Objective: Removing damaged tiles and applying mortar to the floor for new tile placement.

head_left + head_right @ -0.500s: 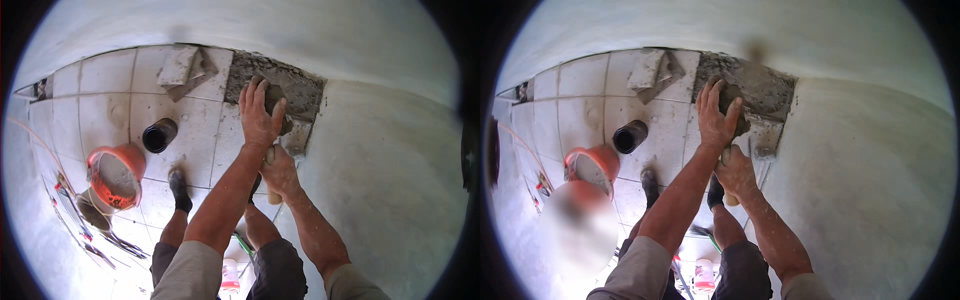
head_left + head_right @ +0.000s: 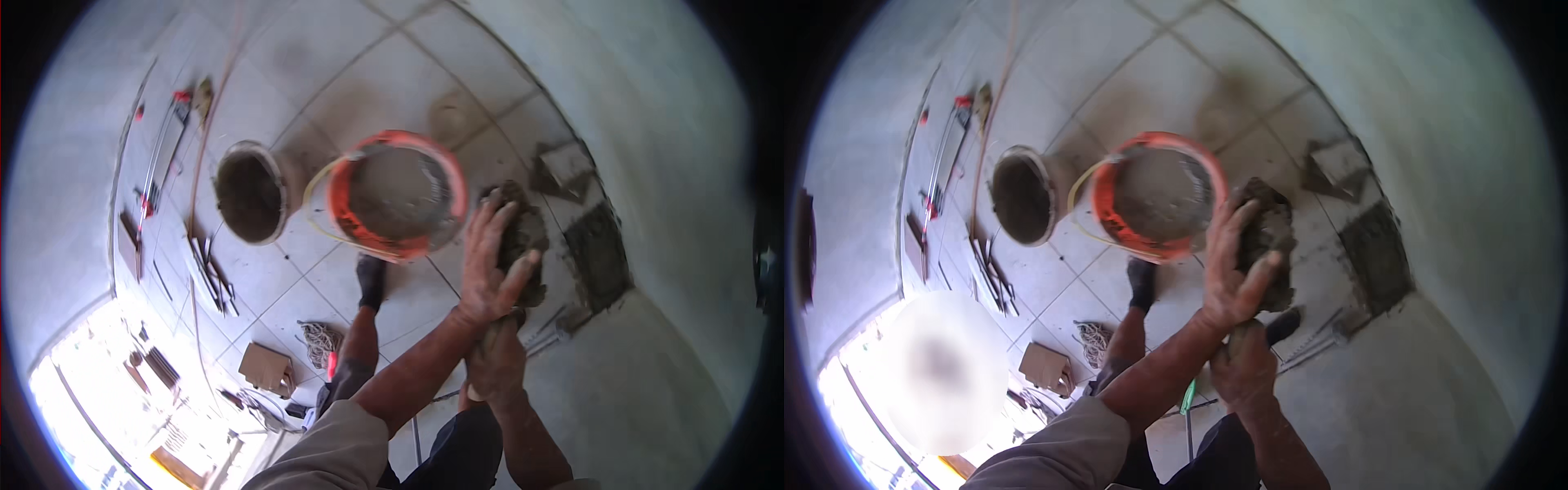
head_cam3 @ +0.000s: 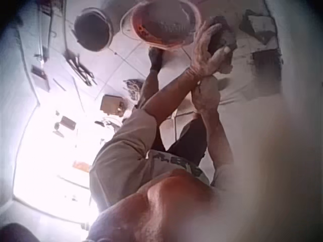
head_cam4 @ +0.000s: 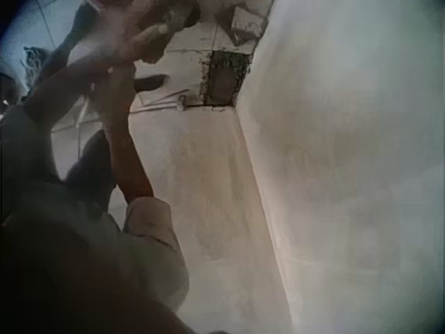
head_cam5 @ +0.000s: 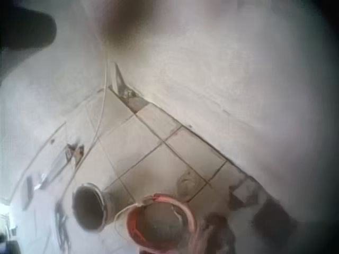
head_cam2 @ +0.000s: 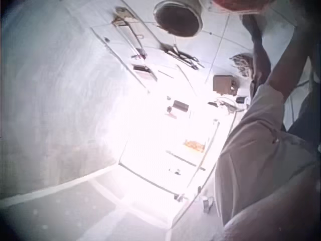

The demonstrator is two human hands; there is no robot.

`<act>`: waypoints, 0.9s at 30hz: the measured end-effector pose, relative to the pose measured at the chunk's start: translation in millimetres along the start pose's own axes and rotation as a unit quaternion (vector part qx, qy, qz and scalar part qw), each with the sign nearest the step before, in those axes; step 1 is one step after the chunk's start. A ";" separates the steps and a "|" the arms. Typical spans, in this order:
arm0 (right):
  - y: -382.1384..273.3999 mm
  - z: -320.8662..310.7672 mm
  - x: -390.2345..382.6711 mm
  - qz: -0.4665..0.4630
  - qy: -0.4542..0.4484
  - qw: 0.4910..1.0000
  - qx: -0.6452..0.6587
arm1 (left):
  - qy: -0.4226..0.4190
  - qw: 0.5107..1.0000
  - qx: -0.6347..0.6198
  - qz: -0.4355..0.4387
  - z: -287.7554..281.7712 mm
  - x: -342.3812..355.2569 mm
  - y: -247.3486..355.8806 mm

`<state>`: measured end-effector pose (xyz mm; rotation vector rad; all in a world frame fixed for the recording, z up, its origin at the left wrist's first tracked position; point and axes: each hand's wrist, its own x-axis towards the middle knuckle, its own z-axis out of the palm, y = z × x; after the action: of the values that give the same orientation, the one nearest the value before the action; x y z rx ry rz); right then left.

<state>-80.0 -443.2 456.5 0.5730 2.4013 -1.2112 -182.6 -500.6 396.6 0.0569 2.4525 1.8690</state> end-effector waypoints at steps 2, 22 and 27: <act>-34.7 49.5 7.0 -0.052 -0.062 0.996 -0.045 | 0.060 0.998 -0.002 -0.011 -78.1 4.6 -25.0; -153.8 380.3 131.9 -0.285 -0.115 0.902 -0.302 | 0.226 0.916 0.163 -0.289 -397.5 -28.0 -313.3; -147.1 376.4 148.5 -0.372 -0.098 0.881 -0.274 | 0.262 0.920 0.107 -0.270 -379.6 -14.1 -319.6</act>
<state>-222.1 -804.6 270.5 -0.6729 2.6711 -0.6836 -192.6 -951.5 189.2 -1.1253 2.5755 1.4933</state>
